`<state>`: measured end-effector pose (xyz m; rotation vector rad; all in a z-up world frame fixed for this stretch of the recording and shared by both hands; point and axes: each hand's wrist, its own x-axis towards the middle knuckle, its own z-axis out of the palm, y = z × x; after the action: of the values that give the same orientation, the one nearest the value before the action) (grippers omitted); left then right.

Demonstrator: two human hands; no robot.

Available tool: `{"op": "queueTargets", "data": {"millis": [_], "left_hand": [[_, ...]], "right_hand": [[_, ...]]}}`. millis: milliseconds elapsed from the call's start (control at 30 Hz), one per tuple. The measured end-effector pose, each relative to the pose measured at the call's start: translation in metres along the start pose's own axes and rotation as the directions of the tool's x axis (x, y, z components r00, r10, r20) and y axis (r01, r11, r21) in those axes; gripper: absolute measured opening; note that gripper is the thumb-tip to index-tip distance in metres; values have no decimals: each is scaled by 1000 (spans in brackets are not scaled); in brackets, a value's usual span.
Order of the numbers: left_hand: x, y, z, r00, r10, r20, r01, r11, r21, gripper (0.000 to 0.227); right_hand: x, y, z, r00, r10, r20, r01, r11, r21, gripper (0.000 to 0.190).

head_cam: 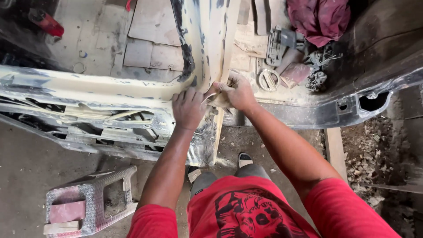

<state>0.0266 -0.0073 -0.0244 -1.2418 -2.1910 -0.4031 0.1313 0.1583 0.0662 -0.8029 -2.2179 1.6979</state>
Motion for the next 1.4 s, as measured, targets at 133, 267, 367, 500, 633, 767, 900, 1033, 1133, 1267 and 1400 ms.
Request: {"op": "queueTargets", "data": {"millis": [133, 267, 367, 500, 633, 767, 900, 1033, 1133, 1267, 1400], "left_hand": [[-10, -10, -1, 997, -69, 32, 68, 997, 22, 22], [-3, -3, 4, 1000, 2, -3, -2, 997, -77, 32], [-13, -13, 10, 999, -38, 4, 39, 997, -68, 27], [-4, -4, 6, 1000, 12, -9, -13, 1000, -29, 32], [5, -7, -12, 996, -54, -78, 48, 996, -81, 21], [7, -7, -1, 997, -57, -46, 53, 995, -80, 34], [-4, -15, 2, 998, -24, -51, 15, 984, -175, 32], [-7, -5, 4, 996, -81, 24, 83, 986, -143, 21], [18, -1, -11, 998, -8, -60, -2, 985, -175, 17], [2, -6, 1, 996, -19, -87, 4, 985, -172, 31], [4, 0, 10, 997, -20, -74, 10, 991, -133, 24]], "right_hand": [[7, 15, 2, 994, -111, -5, 111, 990, -82, 22], [12, 34, 4, 978, -209, -30, 200, 961, -189, 26], [14, 40, 4, 978, -205, -38, 192, 956, -222, 30], [6, 19, 11, 992, -125, -35, 116, 975, -188, 34], [15, 32, 8, 983, -179, -24, 171, 966, -193, 36], [19, 34, 14, 995, -94, -29, 88, 983, -164, 38], [24, 69, 9, 949, -307, -64, 273, 909, -315, 36], [11, 40, 13, 964, -260, -57, 236, 935, -264, 36], [12, 37, 16, 985, -148, -84, 132, 977, -167, 38], [14, 37, 15, 972, -204, -117, 181, 967, -181, 39], [8, 30, 19, 983, -134, -122, 119, 985, -121, 37]]}}
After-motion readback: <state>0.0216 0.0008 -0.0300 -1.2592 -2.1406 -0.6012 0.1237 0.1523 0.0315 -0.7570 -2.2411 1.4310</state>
